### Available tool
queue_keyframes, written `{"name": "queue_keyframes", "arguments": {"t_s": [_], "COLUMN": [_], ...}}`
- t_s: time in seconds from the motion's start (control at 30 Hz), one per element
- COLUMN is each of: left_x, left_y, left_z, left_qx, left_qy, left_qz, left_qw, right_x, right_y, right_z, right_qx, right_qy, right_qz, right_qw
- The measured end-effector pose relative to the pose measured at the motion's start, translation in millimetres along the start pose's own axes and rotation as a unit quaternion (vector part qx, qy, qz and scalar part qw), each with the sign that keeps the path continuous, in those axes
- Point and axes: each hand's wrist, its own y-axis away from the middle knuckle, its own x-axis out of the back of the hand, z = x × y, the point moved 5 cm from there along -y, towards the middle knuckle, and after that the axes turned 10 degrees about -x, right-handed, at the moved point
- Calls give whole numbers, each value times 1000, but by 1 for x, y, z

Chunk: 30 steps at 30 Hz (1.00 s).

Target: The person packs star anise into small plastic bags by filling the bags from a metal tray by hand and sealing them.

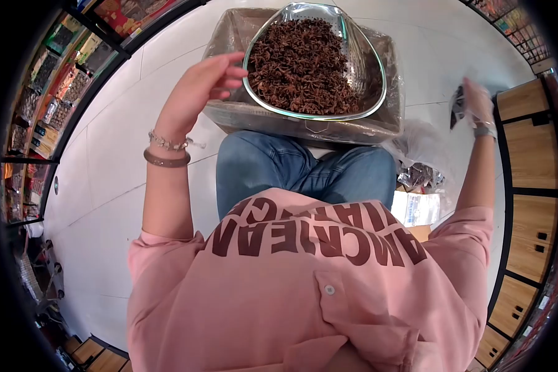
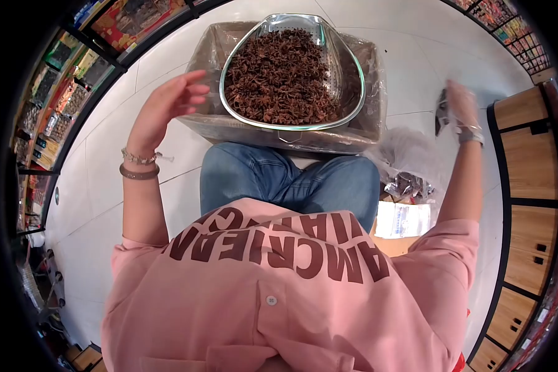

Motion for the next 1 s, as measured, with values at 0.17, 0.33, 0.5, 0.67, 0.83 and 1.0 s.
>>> {"name": "queue_keyframes", "arguments": {"t_s": [0.17, 0.33, 0.5, 0.67, 0.83, 1.0], "left_x": [6, 9, 17, 13, -1, -43], "left_y": [19, 24, 20, 24, 19, 10], "left_z": [-21, -24, -33, -31, -36, -45], "left_qx": [35, 33, 18, 16, 13, 23], "left_qy": [-4, -9, 20, 9, 27, 43], "left_qz": [24, 42, 66, 79, 49, -20], "left_qw": [999, 999, 997, 997, 998, 999], "right_x": [19, 15, -34, -6, -64, -41], "right_y": [30, 56, 23, 69, 52, 98], "right_z": [28, -1, 32, -47, -51, -95], "right_qx": [-95, -84, 63, 12, 138, -12], "right_qy": [-299, -313, -126, 12, 123, -280], "right_qz": [111, 20, 184, 95, 134, -33], "right_qw": [943, 946, 973, 995, 974, 959]}}
